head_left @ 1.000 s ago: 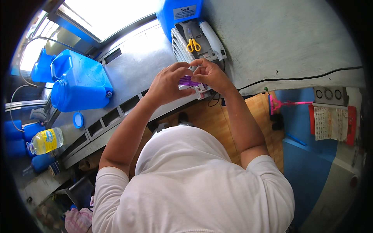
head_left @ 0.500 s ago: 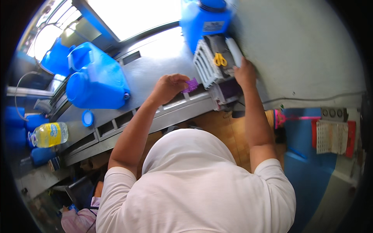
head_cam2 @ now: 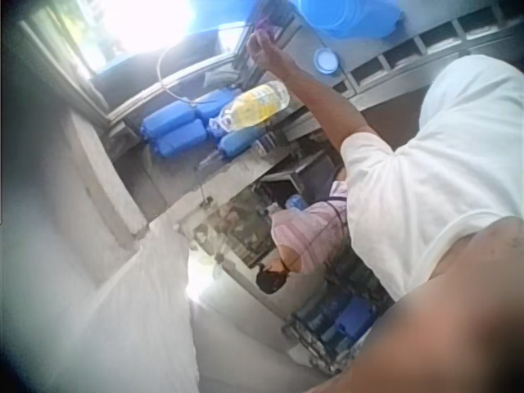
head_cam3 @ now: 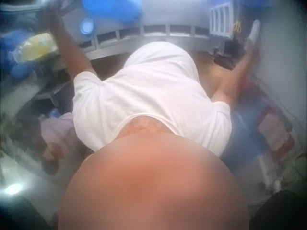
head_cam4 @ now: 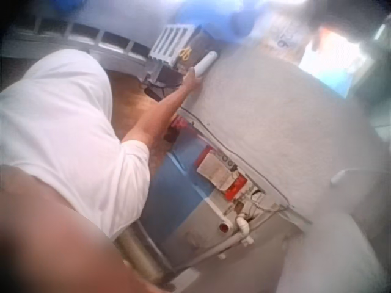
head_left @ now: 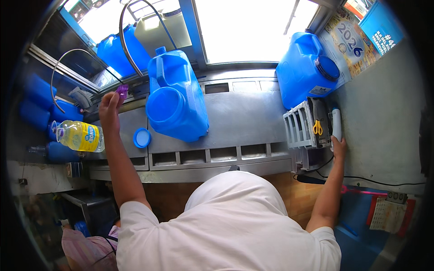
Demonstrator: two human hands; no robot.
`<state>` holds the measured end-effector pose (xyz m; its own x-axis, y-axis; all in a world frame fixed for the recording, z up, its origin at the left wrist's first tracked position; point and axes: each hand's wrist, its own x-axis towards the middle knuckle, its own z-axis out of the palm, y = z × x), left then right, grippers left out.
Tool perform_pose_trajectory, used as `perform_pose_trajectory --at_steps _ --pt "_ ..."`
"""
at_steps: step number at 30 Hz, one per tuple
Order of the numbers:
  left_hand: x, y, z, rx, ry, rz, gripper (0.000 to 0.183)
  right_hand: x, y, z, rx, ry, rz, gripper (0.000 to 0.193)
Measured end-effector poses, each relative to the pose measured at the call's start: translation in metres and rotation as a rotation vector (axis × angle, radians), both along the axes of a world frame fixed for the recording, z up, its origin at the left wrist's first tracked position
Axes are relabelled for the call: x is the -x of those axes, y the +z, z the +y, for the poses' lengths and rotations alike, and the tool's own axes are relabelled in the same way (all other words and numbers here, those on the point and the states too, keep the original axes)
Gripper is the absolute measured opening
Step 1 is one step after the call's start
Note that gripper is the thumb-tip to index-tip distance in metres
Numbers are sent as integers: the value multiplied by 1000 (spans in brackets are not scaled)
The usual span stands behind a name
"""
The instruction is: The person pours liquid from a white jug into a blue container, then uses a handheld sealing device to seal the container's opening. They then place the sealed container into a plastic bag and adjust the bag around it.
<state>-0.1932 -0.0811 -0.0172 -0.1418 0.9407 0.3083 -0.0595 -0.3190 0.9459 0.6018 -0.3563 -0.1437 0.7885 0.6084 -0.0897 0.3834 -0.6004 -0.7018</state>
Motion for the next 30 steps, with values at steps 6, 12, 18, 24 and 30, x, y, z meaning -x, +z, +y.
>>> perform_pose_trajectory --at_steps 6,12,18,24,30 --pt "-47 -11 168 -27 229 656 22 86 82 -12 -496 -153 464 44" --pt "-79 -14 223 1 -6 828 19 163 124 8 -595 26 550 39" --pt "-64 8 227 92 -422 671 20 209 128 48 -505 202 647 48" --pt "-60 31 232 133 -580 799 21 248 123 95 -447 317 712 53" --pt "-74 18 245 172 -521 879 26 279 120 129 -423 404 746 55"
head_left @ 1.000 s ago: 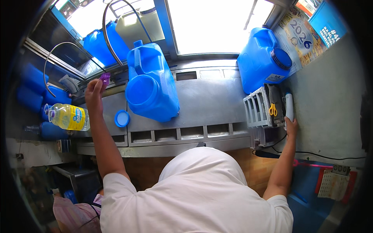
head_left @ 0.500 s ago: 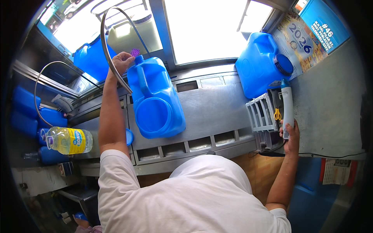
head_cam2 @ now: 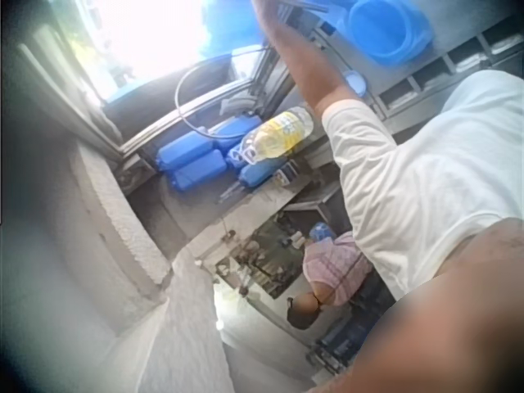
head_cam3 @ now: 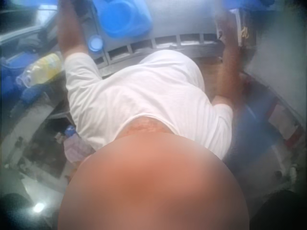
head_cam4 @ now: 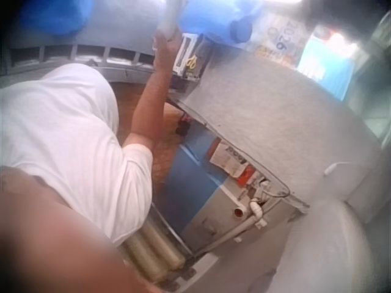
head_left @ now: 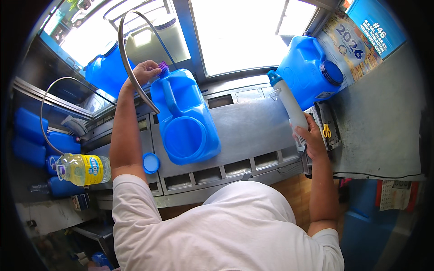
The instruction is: The person pours liquid from a white jug into a blue container, then uses a handheld sealing device to seal the container's opening. They then place the sealed container into a plastic bag and adjust the bag around it.
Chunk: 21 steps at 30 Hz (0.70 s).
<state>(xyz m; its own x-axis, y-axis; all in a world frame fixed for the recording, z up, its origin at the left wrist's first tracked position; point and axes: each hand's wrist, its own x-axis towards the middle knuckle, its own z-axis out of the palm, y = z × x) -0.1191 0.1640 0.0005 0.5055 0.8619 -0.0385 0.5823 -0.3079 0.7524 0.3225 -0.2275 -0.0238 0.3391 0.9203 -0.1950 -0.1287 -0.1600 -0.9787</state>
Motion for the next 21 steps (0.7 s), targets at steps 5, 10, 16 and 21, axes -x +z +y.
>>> perform_pose_trajectory --at_steps 5,10,16,21 --pt "-6 -14 -4 96 55 -75 40 25 10 22 19 31 146 61" --pt "-7 -25 -16 126 90 -232 51 45 29 49 73 284 230 68" --pt "-11 -57 -19 156 172 -502 42 65 34 112 14 656 296 70" --pt "-6 -70 -12 167 210 -593 36 86 42 156 15 698 160 64"
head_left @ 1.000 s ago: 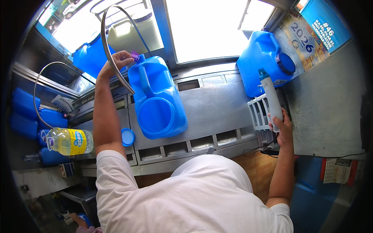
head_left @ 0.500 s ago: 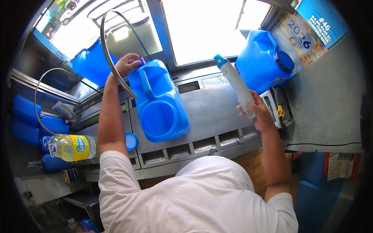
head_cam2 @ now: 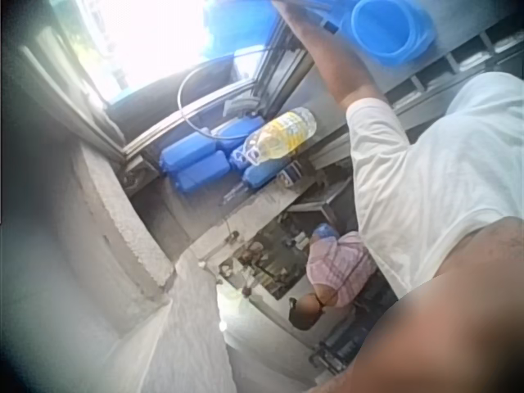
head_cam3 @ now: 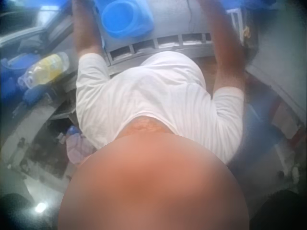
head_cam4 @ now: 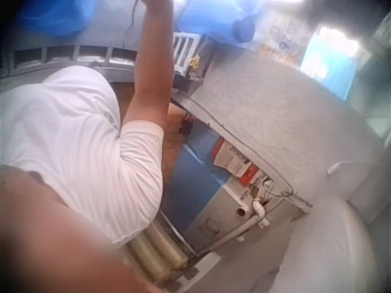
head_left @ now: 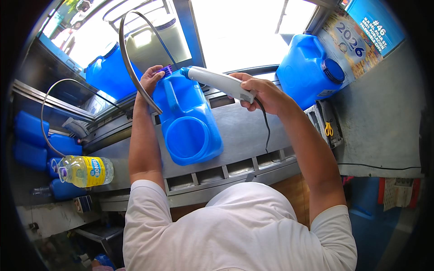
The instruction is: The person pours liquid from a white jug into a blue container, then uses a handheld sealing device to seal the container's opening. They then place the sealed container into a plastic bag and adjust the bag around it.
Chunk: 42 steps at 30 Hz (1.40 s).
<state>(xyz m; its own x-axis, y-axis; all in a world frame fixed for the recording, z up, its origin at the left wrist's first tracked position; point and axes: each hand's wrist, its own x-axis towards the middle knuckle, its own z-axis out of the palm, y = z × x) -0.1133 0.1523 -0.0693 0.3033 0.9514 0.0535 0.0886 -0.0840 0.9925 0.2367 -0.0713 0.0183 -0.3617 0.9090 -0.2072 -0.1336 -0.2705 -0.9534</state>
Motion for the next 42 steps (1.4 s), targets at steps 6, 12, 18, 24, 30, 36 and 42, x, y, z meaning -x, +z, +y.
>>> perform_pose_trajectory --at_steps 6,12,18,24,30,36,42 --pt "-3 -2 -2 -7 -11 -69 35 19 17 30 -33 -62 -190 61" --pt "-7 0 -6 27 13 -85 36 24 22 48 -68 -56 -299 67" --pt "-9 1 -8 36 21 -97 35 25 19 54 -85 -63 -304 76" --pt "-11 5 -12 2 34 -62 35 24 16 53 -54 -66 -320 65" --pt "-13 11 -14 24 37 -32 35 22 12 53 -88 -68 -306 77" --pt "-4 12 -13 137 -66 -171 37 20 13 51 -93 -72 -317 72" --pt "-3 11 -9 118 -33 -85 41 22 17 51 -99 -62 -323 75"
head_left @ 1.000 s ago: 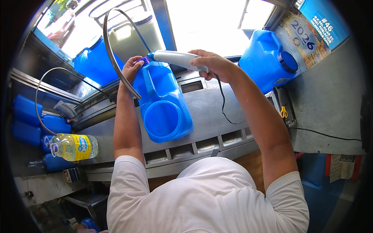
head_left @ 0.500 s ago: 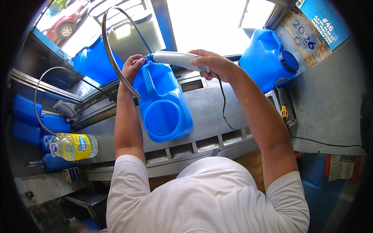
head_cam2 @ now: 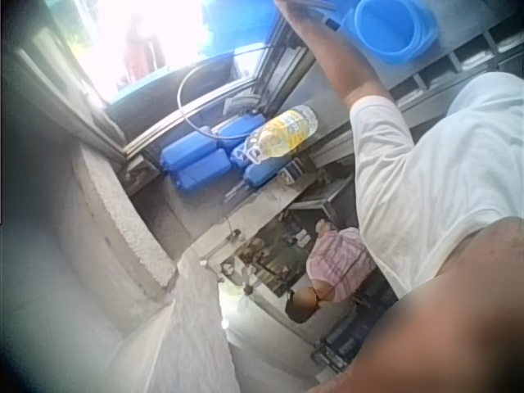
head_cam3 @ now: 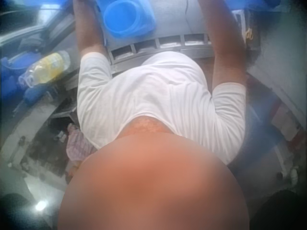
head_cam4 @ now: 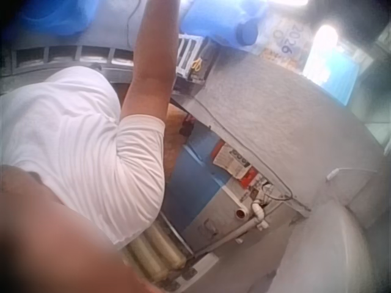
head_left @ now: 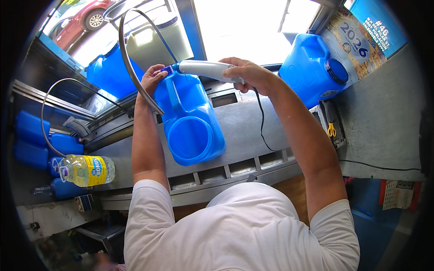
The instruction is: The person pours liquid from a white jug into a blue container, then uses a handheld sealing device to seal the container's opening. They then place the sealed container into a plastic bag and adjust the bag around it.
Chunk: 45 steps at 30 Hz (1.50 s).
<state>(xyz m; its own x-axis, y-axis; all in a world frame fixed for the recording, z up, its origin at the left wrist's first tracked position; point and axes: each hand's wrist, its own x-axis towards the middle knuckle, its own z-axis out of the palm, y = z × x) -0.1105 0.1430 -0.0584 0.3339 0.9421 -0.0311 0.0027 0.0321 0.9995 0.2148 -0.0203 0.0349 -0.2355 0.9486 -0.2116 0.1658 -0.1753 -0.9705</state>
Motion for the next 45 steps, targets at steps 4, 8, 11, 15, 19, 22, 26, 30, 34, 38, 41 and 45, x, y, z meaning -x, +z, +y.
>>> perform_pose_trajectory --at_steps 4,8,11,15,19,22,26,30,34,38,41,45 --pt "-3 4 -1 3 -2 20 42 1 2 0 -12 -2 -53 76" --pt "-8 9 -1 34 11 88 47 4 3 1 -22 -21 -92 76" --pt "-11 11 0 37 50 129 49 4 5 1 -18 -14 -101 76" --pt "-9 13 2 82 -18 8 49 -1 6 1 -17 -7 -130 76" --pt "-5 18 2 79 -81 -34 55 -5 7 1 -15 0 -113 75" --pt "-6 19 2 58 -11 93 60 -5 7 1 -28 5 -101 75" --pt "-12 18 3 8 36 217 63 -3 8 0 -48 9 -107 75" --pt "-11 18 0 42 -49 -21 58 -2 9 -1 -39 -12 -122 73" --pt "-8 22 -8 112 -29 -109 56 3 13 2 -42 10 -139 72" --pt "-8 23 -10 128 -17 -113 55 8 18 6 -49 58 -124 71" --pt "-7 20 -6 97 -75 -110 54 6 21 5 -51 37 -160 71" --pt "-4 15 0 -5 -122 6 62 0 20 3 -28 -11 -209 70"
